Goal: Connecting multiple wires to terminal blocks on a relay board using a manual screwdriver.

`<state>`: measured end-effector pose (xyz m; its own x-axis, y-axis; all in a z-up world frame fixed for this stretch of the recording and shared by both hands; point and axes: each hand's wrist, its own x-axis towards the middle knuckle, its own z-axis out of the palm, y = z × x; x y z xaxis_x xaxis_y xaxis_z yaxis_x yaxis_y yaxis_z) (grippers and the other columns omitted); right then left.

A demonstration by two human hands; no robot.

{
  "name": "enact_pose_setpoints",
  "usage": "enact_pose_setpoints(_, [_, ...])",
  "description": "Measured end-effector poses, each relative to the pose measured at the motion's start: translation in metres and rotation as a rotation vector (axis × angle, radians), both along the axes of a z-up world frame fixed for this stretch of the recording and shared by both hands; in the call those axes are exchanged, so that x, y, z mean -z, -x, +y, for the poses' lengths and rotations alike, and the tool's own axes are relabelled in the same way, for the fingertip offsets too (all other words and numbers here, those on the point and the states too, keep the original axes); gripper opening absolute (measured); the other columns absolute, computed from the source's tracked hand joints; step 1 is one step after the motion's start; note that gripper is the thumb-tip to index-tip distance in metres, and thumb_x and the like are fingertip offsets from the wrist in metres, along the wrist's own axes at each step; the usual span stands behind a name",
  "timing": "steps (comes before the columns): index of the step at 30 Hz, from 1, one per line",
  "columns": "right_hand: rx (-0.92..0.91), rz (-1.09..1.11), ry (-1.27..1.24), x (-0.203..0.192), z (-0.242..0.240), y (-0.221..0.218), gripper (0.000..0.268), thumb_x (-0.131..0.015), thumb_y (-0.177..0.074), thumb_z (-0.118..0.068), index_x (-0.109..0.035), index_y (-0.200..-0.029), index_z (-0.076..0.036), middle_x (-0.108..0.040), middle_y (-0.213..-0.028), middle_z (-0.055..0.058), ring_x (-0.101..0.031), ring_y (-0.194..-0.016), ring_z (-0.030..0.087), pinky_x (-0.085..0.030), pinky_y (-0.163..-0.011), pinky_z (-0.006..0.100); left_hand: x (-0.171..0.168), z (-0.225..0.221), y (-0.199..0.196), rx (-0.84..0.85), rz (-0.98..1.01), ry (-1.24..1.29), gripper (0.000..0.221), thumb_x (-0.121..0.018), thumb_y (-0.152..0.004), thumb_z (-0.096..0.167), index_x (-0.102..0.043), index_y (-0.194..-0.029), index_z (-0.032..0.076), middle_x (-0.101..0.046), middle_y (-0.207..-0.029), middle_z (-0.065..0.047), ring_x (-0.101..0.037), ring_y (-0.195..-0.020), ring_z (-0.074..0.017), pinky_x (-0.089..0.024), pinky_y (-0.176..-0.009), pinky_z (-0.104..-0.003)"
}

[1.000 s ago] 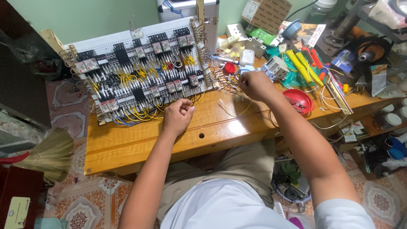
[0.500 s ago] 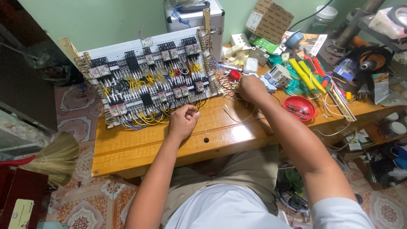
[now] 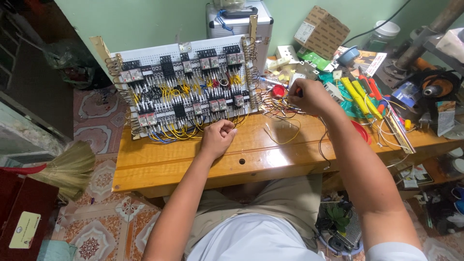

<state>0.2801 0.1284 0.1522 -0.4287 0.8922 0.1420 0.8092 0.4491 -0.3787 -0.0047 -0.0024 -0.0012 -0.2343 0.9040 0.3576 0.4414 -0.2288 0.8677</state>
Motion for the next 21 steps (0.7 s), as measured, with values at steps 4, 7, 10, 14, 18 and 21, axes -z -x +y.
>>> enact_pose_setpoints(4, [-0.037,0.068,-0.012,0.006,0.0,-0.003,0.023,-0.079,-0.086,-0.011,-0.079,-0.108,-0.012,-0.077,-0.098,0.013,-0.071,-0.102,0.041,-0.055,-0.09,0.051,-0.002,-0.001,0.001,-0.001,0.005,0.016,0.015,-0.079,-0.081,0.015,-0.078,-0.097,0.014,-0.076,-0.076,-0.007,-0.065,-0.059,-0.0136,-0.055,-0.055,-0.028])
enact_pose_setpoints(7, [-0.057,0.123,-0.013,0.016,0.003,-0.003,0.017,-0.08,-0.085,-0.008,-0.081,-0.101,-0.012,-0.078,-0.096,0.012,-0.072,-0.099,0.041,-0.054,-0.09,0.05,-0.003,-0.002,0.001,-0.004,0.005,0.015,0.015,-0.079,-0.08,0.016,-0.078,-0.095,0.015,-0.076,-0.076,-0.007,-0.065,-0.059,-0.0137,-0.055,-0.055,-0.028])
enact_pose_setpoints(10, [-0.049,0.17,-0.005,0.015,-0.001,-0.002,0.023,-0.08,-0.082,-0.005,-0.081,-0.104,-0.013,-0.079,-0.093,0.009,-0.072,-0.099,0.039,-0.054,-0.093,0.05,-0.003,-0.001,0.001,-0.003,-0.002,0.021,0.015,-0.079,-0.081,0.017,-0.078,-0.095,0.014,-0.076,-0.075,-0.007,-0.065,-0.058,-0.0136,-0.055,-0.054,-0.029])
enact_pose_setpoints(14, [0.02,0.352,-0.004,0.017,-0.008,0.0,0.029,-0.084,-0.081,-0.006,-0.081,-0.108,-0.018,-0.079,-0.092,0.004,-0.071,-0.091,0.031,-0.05,-0.089,0.04,0.0,0.0,0.001,0.018,-0.004,0.032,0.014,-0.079,-0.081,0.016,-0.078,-0.095,0.014,-0.075,-0.075,-0.007,-0.064,-0.056,-0.0133,-0.054,-0.053,-0.027])
enact_pose_setpoints(18, [0.046,0.532,-0.007,0.035,0.013,-0.006,0.033,-0.085,-0.084,0.0,-0.079,-0.112,-0.016,-0.077,-0.093,0.004,-0.066,-0.064,0.018,-0.053,-0.068,0.031,0.0,0.002,0.001,0.022,-0.006,0.02,0.014,-0.079,-0.082,0.017,-0.078,-0.095,0.014,-0.075,-0.074,-0.007,-0.064,-0.056,-0.0132,-0.054,-0.053,-0.028])
enact_pose_setpoints(21, [-0.083,0.55,-0.096,0.021,-0.023,0.007,0.03,-0.085,-0.08,-0.003,-0.08,-0.107,-0.015,-0.078,-0.092,0.004,-0.069,-0.092,0.025,-0.043,-0.093,0.035,-0.004,-0.003,0.0,0.007,-0.001,0.003,0.015,-0.081,-0.081,0.018,-0.078,-0.096,0.015,-0.076,-0.076,-0.007,-0.066,-0.058,-0.0148,-0.055,-0.054,-0.028])
